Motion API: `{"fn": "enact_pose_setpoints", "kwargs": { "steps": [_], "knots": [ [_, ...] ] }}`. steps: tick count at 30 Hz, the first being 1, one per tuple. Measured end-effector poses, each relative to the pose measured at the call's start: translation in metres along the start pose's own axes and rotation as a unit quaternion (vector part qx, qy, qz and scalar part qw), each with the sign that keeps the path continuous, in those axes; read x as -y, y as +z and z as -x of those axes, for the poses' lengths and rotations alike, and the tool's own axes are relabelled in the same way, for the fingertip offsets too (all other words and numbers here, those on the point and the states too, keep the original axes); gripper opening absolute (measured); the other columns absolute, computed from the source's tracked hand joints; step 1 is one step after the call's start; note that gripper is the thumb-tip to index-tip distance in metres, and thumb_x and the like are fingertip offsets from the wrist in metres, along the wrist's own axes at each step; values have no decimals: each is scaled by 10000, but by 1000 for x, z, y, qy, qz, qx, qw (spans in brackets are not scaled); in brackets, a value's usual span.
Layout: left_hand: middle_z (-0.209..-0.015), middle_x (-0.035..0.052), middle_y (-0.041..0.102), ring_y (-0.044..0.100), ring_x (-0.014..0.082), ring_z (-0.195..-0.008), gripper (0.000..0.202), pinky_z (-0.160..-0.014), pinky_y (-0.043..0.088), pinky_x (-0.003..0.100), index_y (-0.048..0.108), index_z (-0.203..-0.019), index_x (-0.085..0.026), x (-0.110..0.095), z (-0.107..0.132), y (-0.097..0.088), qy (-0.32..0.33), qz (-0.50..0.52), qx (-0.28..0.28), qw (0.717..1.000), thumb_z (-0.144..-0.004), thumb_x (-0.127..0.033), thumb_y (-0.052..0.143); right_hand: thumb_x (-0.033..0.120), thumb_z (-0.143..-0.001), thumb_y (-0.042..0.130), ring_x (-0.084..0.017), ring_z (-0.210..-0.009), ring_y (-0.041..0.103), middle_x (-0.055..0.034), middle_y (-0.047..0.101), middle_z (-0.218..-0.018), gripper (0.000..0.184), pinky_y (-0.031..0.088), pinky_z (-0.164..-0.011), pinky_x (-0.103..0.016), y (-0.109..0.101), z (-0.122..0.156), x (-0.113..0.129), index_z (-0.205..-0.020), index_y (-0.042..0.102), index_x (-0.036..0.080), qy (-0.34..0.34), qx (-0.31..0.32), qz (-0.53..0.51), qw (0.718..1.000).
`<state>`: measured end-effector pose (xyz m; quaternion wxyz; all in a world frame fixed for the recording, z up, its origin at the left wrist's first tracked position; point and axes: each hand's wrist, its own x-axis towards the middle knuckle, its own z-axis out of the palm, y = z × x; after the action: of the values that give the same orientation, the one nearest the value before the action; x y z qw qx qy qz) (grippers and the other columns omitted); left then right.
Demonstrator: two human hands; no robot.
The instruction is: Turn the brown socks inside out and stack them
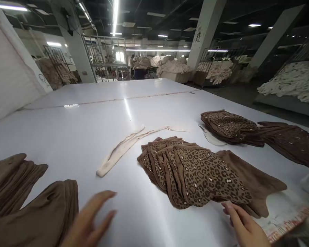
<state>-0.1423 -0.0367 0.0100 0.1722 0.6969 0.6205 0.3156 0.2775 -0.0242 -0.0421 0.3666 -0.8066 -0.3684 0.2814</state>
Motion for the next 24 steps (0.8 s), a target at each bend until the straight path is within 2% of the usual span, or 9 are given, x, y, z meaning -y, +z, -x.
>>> {"fn": "enact_pose_setpoints", "kwargs": {
  "steps": [3, 5, 6, 8, 12, 15, 18, 21, 24],
  "knots": [
    [-1028, 37, 675, 625, 177, -887, 257, -793, 499, 250, 629, -1023, -239, -65, -25, 64, -5, 157, 205, 966, -818, -360, 533, 606, -602, 591, -218, -533, 559, -52, 646, -599, 462, 446, -583, -358, 1, -5, -2, -796, 644, 189, 30, 90, -62, 994],
    [-993, 53, 663, 608, 163, -835, 281, -717, 490, 236, 604, -1043, -193, -97, -40, 100, -49, 230, 289, 928, -833, -345, 495, 628, -618, 596, -169, -454, 511, -11, 620, -565, 509, 421, -494, -317, 6, -9, -2, -848, 614, 174, 33, 107, -100, 989],
    [-967, 59, 658, 597, 164, -825, 309, -697, 480, 239, 584, -1066, -173, -109, -47, 115, -69, 243, 306, 918, -829, -350, 493, 639, -630, 588, -157, -450, 508, -2, 615, -570, 517, 413, -468, -298, 7, -12, -3, -857, 591, 174, 36, 105, -119, 987],
    [-912, 51, 643, 578, 158, -753, 339, -645, 450, 246, 551, -1062, -159, -126, -59, 140, -95, 221, 293, 925, -812, -385, 509, 659, -642, 574, -146, -461, 520, -2, 611, -585, 509, 416, -449, -275, 6, -18, -8, -816, 546, 181, 42, 82, -150, 984],
    [-695, -3, 572, 505, 138, -602, 299, -560, 361, 245, 521, -770, -174, -136, -74, 170, -96, 129, 251, 955, -787, -473, 523, 688, -667, 529, -135, -465, 528, -23, 620, -618, 495, 443, -470, -273, -2, -30, -18, -714, 486, 198, 50, 7, -167, 985],
    [-593, -15, 510, 483, 141, -578, 356, -531, 330, 237, 499, -648, -178, -135, -80, 182, -107, 120, 245, 956, -788, -505, 500, 674, -743, 451, -144, -428, 490, -11, 575, -502, 484, 404, -453, -277, -10, -34, -16, -616, 494, 208, 43, -22, -116, 992],
    [-507, -14, 490, 481, 143, -533, 426, -513, 327, 237, 518, -548, -178, -136, -86, 181, -104, 124, 270, 949, -813, -503, 446, 623, -770, 449, -176, -411, 473, -14, 512, -387, 494, 348, -460, -295, -21, -35, -2, -490, 509, 221, 33, -32, -17, 999],
    [-442, -13, 482, 489, 143, -506, 492, -529, 351, 236, 531, -473, -182, -142, -96, 158, -78, 135, 297, 942, -823, -510, 420, 595, -752, 473, -202, -453, 475, -31, 548, -441, 462, 312, -482, -307, -35, -30, 23, -464, 510, 236, 15, -52, 76, 996],
    [-516, -12, 530, 502, 136, -528, 475, -543, 376, 233, 578, -562, -178, -147, -108, 129, -58, 180, 292, 937, -823, -541, 417, 584, -769, 434, -186, -516, 467, -14, 500, -524, 452, 322, -504, -300, -46, -22, 56, -480, 407, 238, -104, -100, 130, 981]
  ]
}}
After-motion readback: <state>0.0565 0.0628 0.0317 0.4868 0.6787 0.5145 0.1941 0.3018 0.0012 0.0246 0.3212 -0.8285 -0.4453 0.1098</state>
